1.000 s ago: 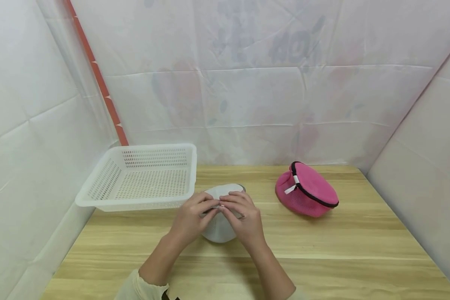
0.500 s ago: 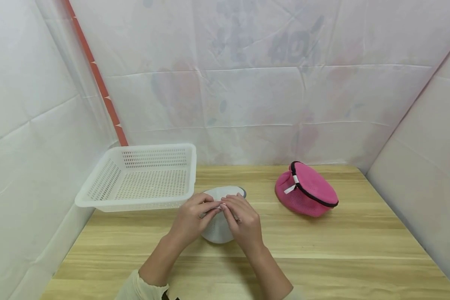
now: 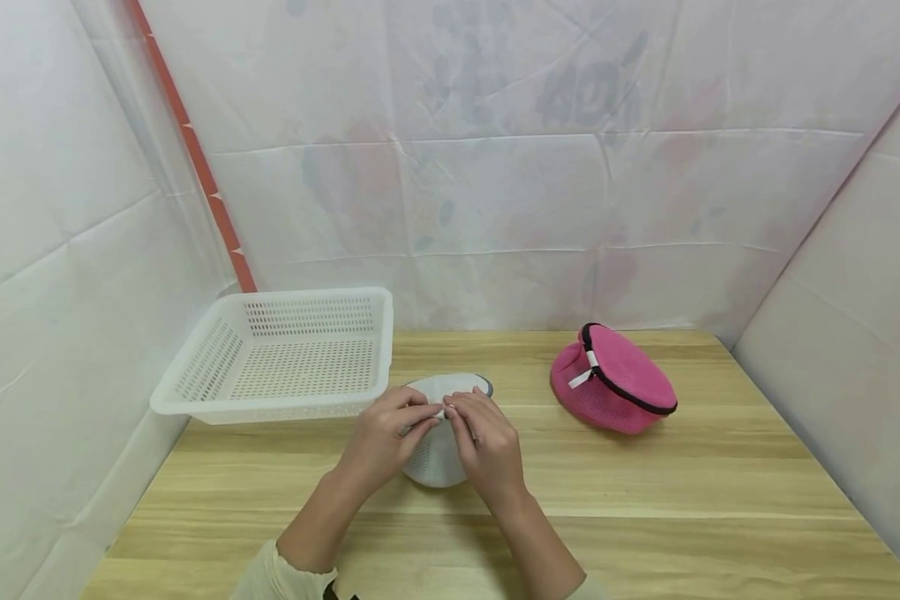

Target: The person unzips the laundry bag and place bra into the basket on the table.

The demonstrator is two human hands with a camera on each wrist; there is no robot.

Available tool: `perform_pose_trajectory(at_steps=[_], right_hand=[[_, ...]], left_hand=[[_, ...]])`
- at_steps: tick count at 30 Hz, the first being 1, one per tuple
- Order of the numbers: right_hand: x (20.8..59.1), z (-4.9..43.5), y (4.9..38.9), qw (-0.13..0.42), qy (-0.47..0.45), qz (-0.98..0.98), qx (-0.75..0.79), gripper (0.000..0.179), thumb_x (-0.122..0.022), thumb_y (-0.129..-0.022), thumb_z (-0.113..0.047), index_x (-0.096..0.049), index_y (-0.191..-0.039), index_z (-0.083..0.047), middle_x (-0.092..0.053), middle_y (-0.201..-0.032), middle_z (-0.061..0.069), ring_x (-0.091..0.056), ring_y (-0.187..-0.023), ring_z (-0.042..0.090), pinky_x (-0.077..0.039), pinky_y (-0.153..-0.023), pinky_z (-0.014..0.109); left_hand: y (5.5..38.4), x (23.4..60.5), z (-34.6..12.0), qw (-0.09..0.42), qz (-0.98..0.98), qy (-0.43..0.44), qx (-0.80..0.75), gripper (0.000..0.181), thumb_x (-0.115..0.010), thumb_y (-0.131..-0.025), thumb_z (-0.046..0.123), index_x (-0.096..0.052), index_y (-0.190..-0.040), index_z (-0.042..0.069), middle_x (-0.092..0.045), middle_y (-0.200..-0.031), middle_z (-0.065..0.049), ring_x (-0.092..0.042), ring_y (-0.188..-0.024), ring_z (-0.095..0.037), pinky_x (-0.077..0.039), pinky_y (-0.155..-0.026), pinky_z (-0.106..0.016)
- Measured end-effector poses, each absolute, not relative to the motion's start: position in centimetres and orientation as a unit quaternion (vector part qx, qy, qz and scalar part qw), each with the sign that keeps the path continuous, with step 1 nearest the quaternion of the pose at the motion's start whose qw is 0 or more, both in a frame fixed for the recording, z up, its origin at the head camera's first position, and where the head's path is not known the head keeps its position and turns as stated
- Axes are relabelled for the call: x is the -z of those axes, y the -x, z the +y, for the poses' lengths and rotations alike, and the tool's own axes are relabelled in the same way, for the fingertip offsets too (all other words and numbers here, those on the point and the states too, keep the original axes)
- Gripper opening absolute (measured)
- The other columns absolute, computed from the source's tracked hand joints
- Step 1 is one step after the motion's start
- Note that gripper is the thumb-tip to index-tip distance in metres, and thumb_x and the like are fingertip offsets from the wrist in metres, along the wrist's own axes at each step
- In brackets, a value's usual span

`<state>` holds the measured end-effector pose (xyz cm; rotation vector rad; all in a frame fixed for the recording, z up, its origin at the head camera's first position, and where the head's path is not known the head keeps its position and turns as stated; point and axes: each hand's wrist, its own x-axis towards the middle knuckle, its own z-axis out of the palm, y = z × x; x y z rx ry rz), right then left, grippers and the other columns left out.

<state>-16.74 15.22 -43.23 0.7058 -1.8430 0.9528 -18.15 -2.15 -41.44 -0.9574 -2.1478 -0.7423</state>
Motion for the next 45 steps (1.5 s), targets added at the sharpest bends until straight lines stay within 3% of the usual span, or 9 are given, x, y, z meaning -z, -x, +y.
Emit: perform_pose_trajectory(at_steps=[19,28,45], right_hand=[[43.0,15.7,16.7,0.462,-0.267,-0.748,-0.394,0.025,-0.075,-0.075,0.012,-0.074,-0.098,0.000,-0.075,-0.096,0.011,-0.071,-0.088,0.028,-0.049,-0.102,0.031],[43.1,14.7,16.3,0.468,-0.287,-0.741,-0.386,0.008,-0.073,-0.086,-0.003,-0.075,-0.094,0.000,-0.075,-0.093,0.011,-0.071,-0.087,0.027,-0.051,-0.101,0.034],[43.3,14.5,16.5,0.488,-0.278,-0.744,-0.362,0.010,-0.069,-0.091,-0.007,-0.075,-0.094,0.000,-0.075,-0.092,0.009,-0.071,-0.085,0.026,-0.054,-0.095,0.036]], left_hand=[[18.0,41.3,-2.5,0.320,-0.824,0.364,0.293,0.017,-0.081,-0.082,0.016,-0.079,-0.098,0.013,-0.067,-0.093,0.002,-0.063,-0.086,-0.012,-0.053,-0.073,-0.020],[17.6,40.8,-1.9,0.340,-0.827,0.352,0.276,0.017,-0.082,-0.081,0.021,-0.079,-0.095,0.012,-0.067,-0.094,0.004,-0.063,-0.086,-0.013,-0.053,-0.079,-0.025],[17.6,41.2,-1.7,0.334,-0.822,0.358,0.290,0.009,-0.078,-0.084,0.012,-0.078,-0.092,0.014,-0.064,-0.090,0.004,-0.059,-0.081,-0.013,-0.050,-0.073,-0.022]])
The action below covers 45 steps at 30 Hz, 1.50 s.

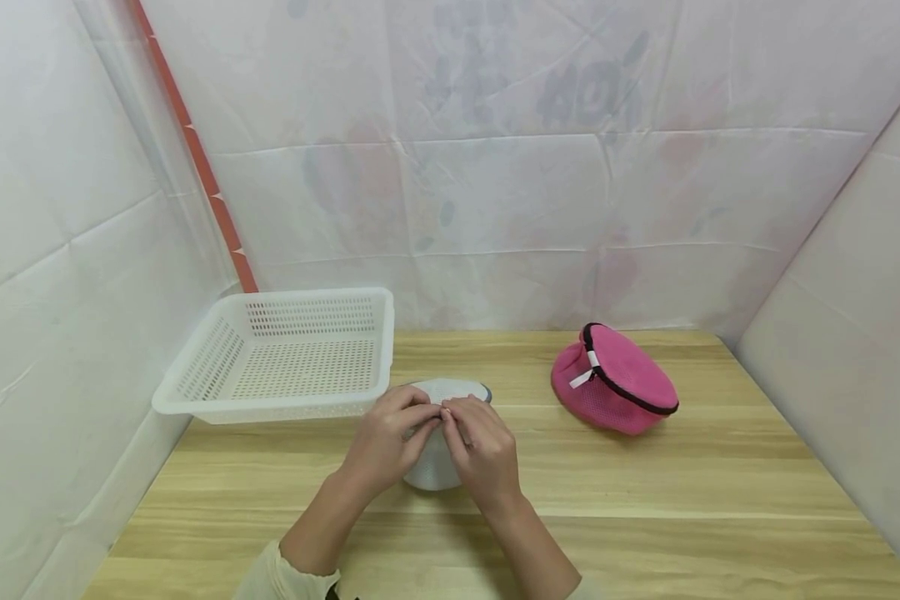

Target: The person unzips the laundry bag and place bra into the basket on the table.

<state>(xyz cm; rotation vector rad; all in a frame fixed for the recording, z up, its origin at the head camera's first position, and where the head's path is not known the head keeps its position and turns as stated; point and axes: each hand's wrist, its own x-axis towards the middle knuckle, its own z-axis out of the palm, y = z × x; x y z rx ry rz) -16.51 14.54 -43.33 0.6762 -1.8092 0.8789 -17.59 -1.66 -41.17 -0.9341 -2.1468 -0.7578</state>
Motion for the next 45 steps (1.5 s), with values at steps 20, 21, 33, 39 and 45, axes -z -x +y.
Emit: perform_pose_trajectory(at_steps=[20,21,33,39,45], right_hand=[[43.26,14.70,16.46,0.487,-0.273,-0.747,-0.360,0.011,-0.070,-0.088,-0.004,-0.075,-0.097,0.001,-0.075,-0.092,0.010,-0.071,-0.087,0.026,-0.053,-0.098,0.035],[43.28,14.71,16.47,0.487,-0.273,-0.747,-0.361,0.011,-0.070,-0.088,-0.004,-0.075,-0.097,0.001,-0.075,-0.092,0.010,-0.071,-0.086,0.026,-0.053,-0.098,0.035],[43.24,15.05,16.67,0.490,-0.279,-0.747,-0.352,0.006,-0.070,-0.088,-0.003,-0.074,-0.092,0.000,-0.074,-0.088,0.008,-0.070,-0.081,0.024,-0.054,-0.095,0.032],[43.25,15.18,16.77,0.497,-0.276,-0.746,-0.348,0.005,-0.071,-0.086,-0.001,-0.073,-0.090,0.000,-0.073,-0.086,0.008,-0.069,-0.077,0.022,-0.055,-0.091,0.032],[43.28,15.12,16.72,0.500,-0.275,-0.745,-0.347,0.007,-0.070,-0.089,-0.004,-0.073,-0.092,0.001,-0.073,-0.086,0.009,-0.069,-0.078,0.023,-0.054,-0.089,0.025]], left_hand=[[17.54,41.32,-1.71,0.313,-0.826,0.359,0.301,0.013,-0.071,-0.089,0.008,-0.078,-0.099,0.012,-0.061,-0.090,0.002,-0.056,-0.082,-0.013,-0.050,-0.069,-0.021],[17.55,41.34,-1.72,0.311,-0.827,0.359,0.300,0.013,-0.071,-0.089,0.008,-0.078,-0.099,0.012,-0.061,-0.090,0.002,-0.056,-0.082,-0.013,-0.050,-0.069,-0.021],[17.75,41.09,-2.06,0.284,-0.826,0.372,0.315,0.013,-0.071,-0.089,0.004,-0.077,-0.096,0.012,-0.062,-0.093,0.003,-0.058,-0.087,-0.013,-0.052,-0.075,-0.021],[17.71,40.96,-2.11,0.276,-0.829,0.369,0.315,0.010,-0.072,-0.088,0.005,-0.077,-0.094,0.011,-0.064,-0.094,0.002,-0.060,-0.088,-0.012,-0.053,-0.077,-0.020],[17.60,40.75,-2.23,0.268,-0.831,0.369,0.319,0.010,-0.073,-0.087,0.004,-0.077,-0.094,0.010,-0.065,-0.094,0.001,-0.062,-0.087,-0.012,-0.053,-0.075,-0.017]])
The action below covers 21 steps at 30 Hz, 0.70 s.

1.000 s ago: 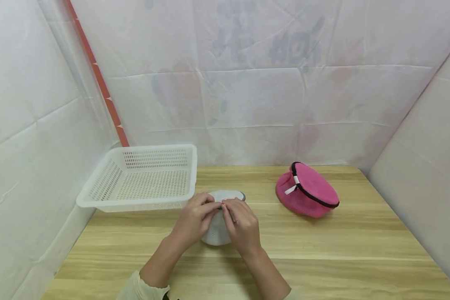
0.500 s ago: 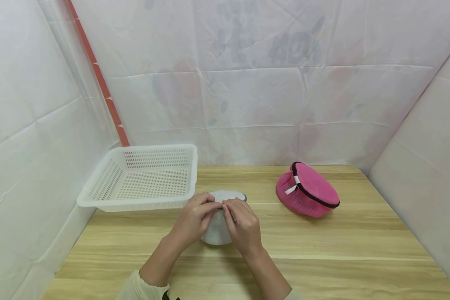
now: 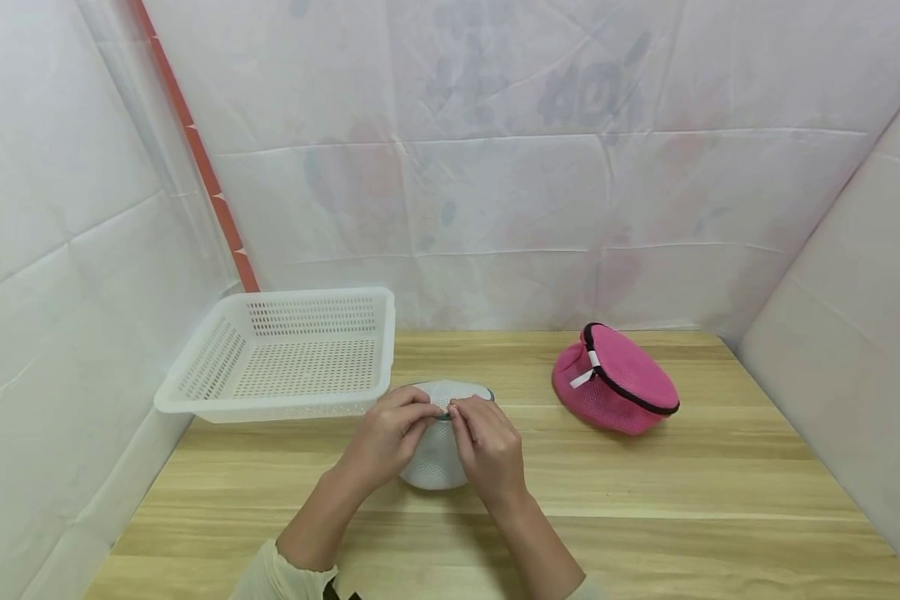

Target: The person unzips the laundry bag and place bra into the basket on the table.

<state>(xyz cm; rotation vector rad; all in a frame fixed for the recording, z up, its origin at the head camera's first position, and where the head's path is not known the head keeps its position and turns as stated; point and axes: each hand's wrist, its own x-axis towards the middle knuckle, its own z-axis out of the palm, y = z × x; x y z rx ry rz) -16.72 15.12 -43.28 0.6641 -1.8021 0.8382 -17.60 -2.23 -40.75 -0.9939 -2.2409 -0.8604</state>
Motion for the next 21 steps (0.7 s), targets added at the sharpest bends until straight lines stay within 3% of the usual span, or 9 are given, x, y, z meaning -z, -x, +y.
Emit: perform_pose_trajectory(at_steps=[9,21], right_hand=[[43.27,15.44,16.74,0.502,-0.254,-0.753,-0.342,0.011,-0.074,-0.082,0.003,-0.073,-0.093,0.003,-0.073,-0.087,0.011,-0.070,-0.079,0.025,-0.054,-0.088,0.022],[43.21,16.05,17.05,0.504,-0.246,-0.752,-0.346,0.015,-0.074,-0.079,0.006,-0.074,-0.093,0.002,-0.073,-0.088,0.011,-0.070,-0.080,0.025,-0.054,-0.087,0.022]], left_hand=[[18.00,40.88,-2.38,0.282,-0.822,0.377,0.322,0.008,-0.076,-0.084,0.004,-0.077,-0.091,0.008,-0.069,-0.092,0.000,-0.065,-0.090,-0.014,-0.055,-0.081,-0.020],[18.13,40.57,-2.78,0.283,-0.822,0.373,0.323,0.008,-0.076,-0.084,0.004,-0.077,-0.091,0.006,-0.068,-0.093,-0.002,-0.063,-0.087,-0.015,-0.054,-0.075,-0.020]])
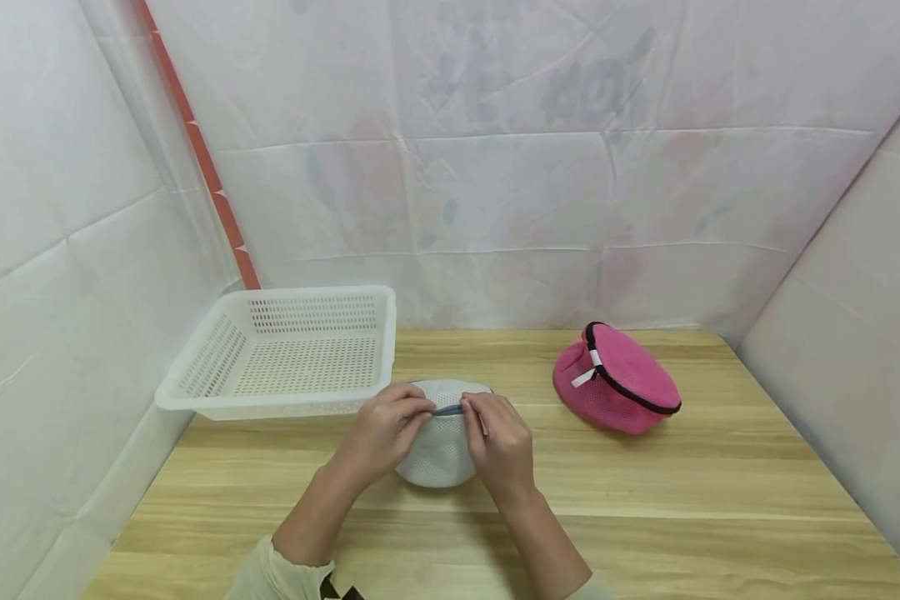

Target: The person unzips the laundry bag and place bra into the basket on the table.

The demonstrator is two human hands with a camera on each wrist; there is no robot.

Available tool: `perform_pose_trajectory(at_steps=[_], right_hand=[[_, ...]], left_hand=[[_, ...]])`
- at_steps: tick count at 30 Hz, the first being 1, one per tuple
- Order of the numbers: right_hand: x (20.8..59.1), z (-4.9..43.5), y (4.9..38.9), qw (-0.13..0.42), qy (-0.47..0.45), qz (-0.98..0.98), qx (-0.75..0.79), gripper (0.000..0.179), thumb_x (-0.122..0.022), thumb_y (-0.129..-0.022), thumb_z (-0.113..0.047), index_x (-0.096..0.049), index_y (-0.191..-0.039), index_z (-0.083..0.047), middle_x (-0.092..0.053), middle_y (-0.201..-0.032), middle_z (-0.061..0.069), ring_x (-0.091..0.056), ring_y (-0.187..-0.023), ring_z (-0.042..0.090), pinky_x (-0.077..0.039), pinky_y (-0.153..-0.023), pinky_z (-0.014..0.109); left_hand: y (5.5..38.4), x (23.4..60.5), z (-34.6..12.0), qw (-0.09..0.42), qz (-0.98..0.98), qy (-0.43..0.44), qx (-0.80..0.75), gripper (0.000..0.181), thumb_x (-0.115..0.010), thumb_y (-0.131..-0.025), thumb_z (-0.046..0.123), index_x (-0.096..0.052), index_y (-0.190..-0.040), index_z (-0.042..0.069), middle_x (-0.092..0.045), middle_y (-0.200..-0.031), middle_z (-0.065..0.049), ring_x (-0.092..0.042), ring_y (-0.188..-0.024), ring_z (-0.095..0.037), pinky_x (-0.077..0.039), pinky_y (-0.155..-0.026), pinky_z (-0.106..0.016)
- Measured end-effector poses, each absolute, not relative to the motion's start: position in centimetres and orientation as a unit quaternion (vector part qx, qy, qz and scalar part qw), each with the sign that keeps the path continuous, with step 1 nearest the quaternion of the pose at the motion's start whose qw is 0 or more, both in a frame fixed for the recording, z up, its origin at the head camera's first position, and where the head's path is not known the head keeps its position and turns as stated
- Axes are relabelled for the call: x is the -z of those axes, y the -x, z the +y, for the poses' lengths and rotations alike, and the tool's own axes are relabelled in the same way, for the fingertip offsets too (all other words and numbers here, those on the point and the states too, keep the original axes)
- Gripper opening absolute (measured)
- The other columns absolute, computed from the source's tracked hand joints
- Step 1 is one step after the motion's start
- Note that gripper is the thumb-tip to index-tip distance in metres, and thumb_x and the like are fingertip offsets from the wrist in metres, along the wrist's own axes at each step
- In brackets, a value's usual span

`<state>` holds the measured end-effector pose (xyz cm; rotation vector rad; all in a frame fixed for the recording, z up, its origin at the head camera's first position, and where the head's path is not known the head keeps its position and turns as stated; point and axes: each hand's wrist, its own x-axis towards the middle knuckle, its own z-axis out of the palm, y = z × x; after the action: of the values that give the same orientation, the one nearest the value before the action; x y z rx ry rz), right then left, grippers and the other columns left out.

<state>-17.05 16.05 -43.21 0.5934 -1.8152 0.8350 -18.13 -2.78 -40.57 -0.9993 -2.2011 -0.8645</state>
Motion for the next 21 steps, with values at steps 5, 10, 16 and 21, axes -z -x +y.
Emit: perform_pose_trajectory(at_steps=[5,10,16,21], right_hand=[[43.3,16.0,17.0,0.504,-0.251,-0.755,-0.336,0.008,-0.072,-0.085,-0.001,-0.074,-0.093,0.001,-0.074,-0.088,0.010,-0.071,-0.081,0.025,-0.055,-0.087,0.022],[43.2,15.6,16.8,0.510,-0.262,-0.758,-0.312,0.018,-0.065,-0.095,-0.015,-0.074,-0.092,0.000,-0.074,-0.086,0.008,-0.071,-0.076,0.022,-0.058,-0.077,0.027],[43.0,15.0,16.6,0.516,-0.281,-0.749,-0.306,0.022,-0.061,-0.098,-0.017,-0.074,-0.091,0.000,-0.073,-0.084,0.007,-0.069,-0.074,0.021,-0.058,-0.068,0.031],[43.1,14.9,16.5,0.523,-0.291,-0.741,-0.305,0.021,-0.062,-0.098,-0.015,-0.074,-0.091,0.001,-0.073,-0.084,0.008,-0.069,-0.073,0.022,-0.058,-0.070,0.031]], left_hand=[[18.1,40.6,-2.7,0.297,-0.827,0.370,0.301,0.011,-0.079,-0.082,0.009,-0.078,-0.093,0.007,-0.067,-0.094,-0.001,-0.063,-0.089,-0.015,-0.054,-0.078,-0.022],[18.1,40.7,-2.1,0.332,-0.819,0.377,0.276,0.012,-0.080,-0.080,0.014,-0.078,-0.091,0.009,-0.068,-0.092,0.001,-0.064,-0.089,-0.015,-0.054,-0.082,-0.025],[17.7,40.7,-1.4,0.339,-0.815,0.383,0.271,0.007,-0.078,-0.083,0.012,-0.077,-0.090,0.009,-0.067,-0.090,0.002,-0.063,-0.086,-0.012,-0.052,-0.078,-0.026],[17.5,40.8,-1.4,0.313,-0.822,0.379,0.288,0.005,-0.074,-0.087,0.011,-0.076,-0.091,0.008,-0.067,-0.091,0.001,-0.062,-0.087,-0.012,-0.051,-0.079,-0.027]])
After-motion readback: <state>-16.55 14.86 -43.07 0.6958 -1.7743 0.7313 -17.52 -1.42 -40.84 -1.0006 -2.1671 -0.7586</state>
